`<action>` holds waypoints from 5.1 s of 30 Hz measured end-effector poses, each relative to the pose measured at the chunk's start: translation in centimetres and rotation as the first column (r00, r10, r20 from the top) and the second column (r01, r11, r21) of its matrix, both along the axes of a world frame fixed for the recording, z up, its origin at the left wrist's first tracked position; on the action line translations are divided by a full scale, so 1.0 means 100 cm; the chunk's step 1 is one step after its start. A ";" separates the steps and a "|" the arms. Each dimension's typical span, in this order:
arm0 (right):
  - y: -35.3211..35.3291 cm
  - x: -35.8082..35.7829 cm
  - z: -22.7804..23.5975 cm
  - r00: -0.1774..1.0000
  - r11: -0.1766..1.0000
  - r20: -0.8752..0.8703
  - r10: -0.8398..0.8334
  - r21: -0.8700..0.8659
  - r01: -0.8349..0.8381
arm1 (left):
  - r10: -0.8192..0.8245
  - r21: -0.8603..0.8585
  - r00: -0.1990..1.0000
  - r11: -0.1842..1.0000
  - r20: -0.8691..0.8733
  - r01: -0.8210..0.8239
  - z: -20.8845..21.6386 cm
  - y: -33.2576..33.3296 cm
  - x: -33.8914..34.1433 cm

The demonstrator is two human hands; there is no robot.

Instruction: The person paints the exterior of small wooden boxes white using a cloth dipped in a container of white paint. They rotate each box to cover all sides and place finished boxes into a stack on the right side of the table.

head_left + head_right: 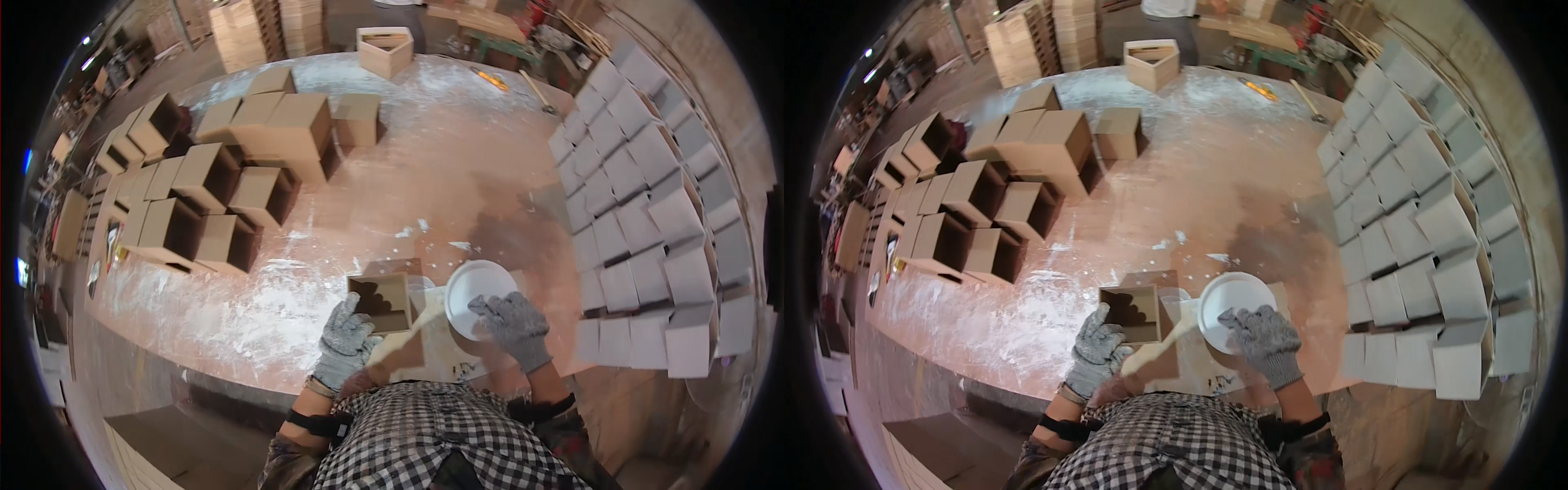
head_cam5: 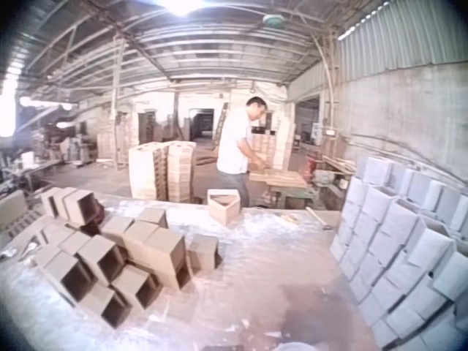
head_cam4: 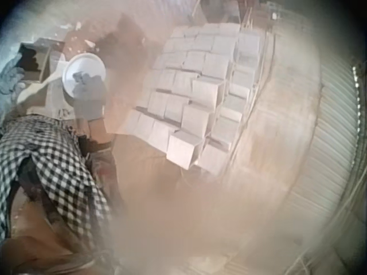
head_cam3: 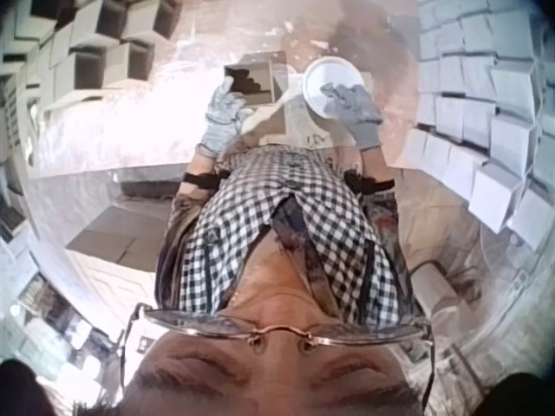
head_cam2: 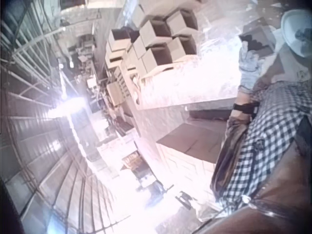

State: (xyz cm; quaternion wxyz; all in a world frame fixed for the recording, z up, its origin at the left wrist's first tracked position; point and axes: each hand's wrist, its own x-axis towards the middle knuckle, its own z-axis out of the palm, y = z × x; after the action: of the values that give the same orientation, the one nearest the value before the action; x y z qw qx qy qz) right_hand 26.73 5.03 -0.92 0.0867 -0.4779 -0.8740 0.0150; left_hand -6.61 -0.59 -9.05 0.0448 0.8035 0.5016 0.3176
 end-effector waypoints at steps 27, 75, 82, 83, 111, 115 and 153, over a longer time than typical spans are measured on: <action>0.012 0.074 -0.050 0.919 0.986 -0.364 0.154 -0.001 -0.166 | 0.068 -0.059 0.996 0.996 0.062 -0.064 0.001 0.002 0.011; 0.053 -0.076 0.000 0.974 0.969 0.026 0.225 0.096 -0.227 | -0.024 0.037 0.999 0.999 0.028 0.023 -0.010 -0.007 0.020; 0.014 -0.065 0.010 0.900 0.909 0.219 0.378 -0.274 -0.315 | -0.034 0.070 0.998 0.997 0.051 0.030 -0.019 -0.007 0.020; 0.010 -0.042 -0.027 0.848 0.863 0.156 0.506 -0.083 -0.499 | -0.039 0.071 0.998 0.997 0.055 0.035 -0.018 -0.005 0.022; 0.051 -0.077 0.012 0.909 0.920 -0.142 0.392 0.069 -0.386 | 0.001 -0.010 1.000 1.000 0.008 -0.001 -0.011 -0.006 0.022; 0.048 -0.084 0.001 0.926 0.925 0.019 0.377 0.037 -0.377 | -0.008 0.027 1.000 1.000 0.009 0.008 -0.011 -0.005 0.024; 0.039 -0.044 -0.065 0.968 0.992 -0.222 0.120 0.005 -0.122 | 0.083 0.005 0.964 0.996 -0.252 -0.085 0.021 -0.004 0.030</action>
State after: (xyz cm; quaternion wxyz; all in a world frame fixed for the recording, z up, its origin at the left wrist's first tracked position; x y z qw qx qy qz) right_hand 22.34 8.90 -7.38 0.1805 -0.4193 -0.8863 0.0776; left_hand -3.66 -1.02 -6.94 -0.0304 0.8152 0.5377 0.2129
